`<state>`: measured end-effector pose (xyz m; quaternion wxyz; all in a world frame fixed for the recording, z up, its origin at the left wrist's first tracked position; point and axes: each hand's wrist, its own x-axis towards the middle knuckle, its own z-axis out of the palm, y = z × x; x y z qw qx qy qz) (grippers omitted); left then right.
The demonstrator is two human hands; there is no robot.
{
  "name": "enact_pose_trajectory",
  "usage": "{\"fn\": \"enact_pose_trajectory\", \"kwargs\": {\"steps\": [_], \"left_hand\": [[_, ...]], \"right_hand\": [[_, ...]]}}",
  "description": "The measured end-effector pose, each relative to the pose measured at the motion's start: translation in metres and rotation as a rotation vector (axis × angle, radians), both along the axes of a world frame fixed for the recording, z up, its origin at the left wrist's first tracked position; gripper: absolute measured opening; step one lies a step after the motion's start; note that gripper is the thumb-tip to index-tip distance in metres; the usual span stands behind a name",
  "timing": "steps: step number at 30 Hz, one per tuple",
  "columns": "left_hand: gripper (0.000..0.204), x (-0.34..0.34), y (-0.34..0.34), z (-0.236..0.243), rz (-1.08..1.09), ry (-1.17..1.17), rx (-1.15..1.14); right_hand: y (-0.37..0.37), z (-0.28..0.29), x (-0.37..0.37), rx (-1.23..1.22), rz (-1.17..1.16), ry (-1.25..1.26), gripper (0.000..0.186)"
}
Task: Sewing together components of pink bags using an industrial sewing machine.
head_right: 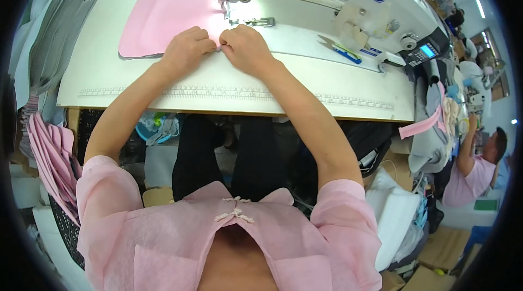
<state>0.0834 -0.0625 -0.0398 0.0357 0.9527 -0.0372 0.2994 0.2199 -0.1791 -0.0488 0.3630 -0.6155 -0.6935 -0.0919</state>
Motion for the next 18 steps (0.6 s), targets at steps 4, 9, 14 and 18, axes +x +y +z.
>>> {"fn": "enact_pose_trajectory", "kwargs": {"steps": [4,9,14,18], "left_hand": [[0.006,0.042,0.012,0.006,-0.045,-0.021,-0.025],[0.014,0.052,0.032,-0.022,-0.064,-0.011,-0.125],[0.025,0.005,0.030,0.019,0.182,0.320,0.138],[0.038,-0.023,0.056,0.016,0.327,0.386,0.110]], "right_hand": [[0.013,-0.004,0.036,0.014,-0.156,-0.051,0.004],[0.041,-0.033,0.037,0.013,-0.193,-0.092,0.010],[-0.071,-0.001,-0.012,0.034,-0.125,-0.329,0.011],[-0.272,0.022,-0.035,-0.172,-0.561,-0.022,0.012]]}}
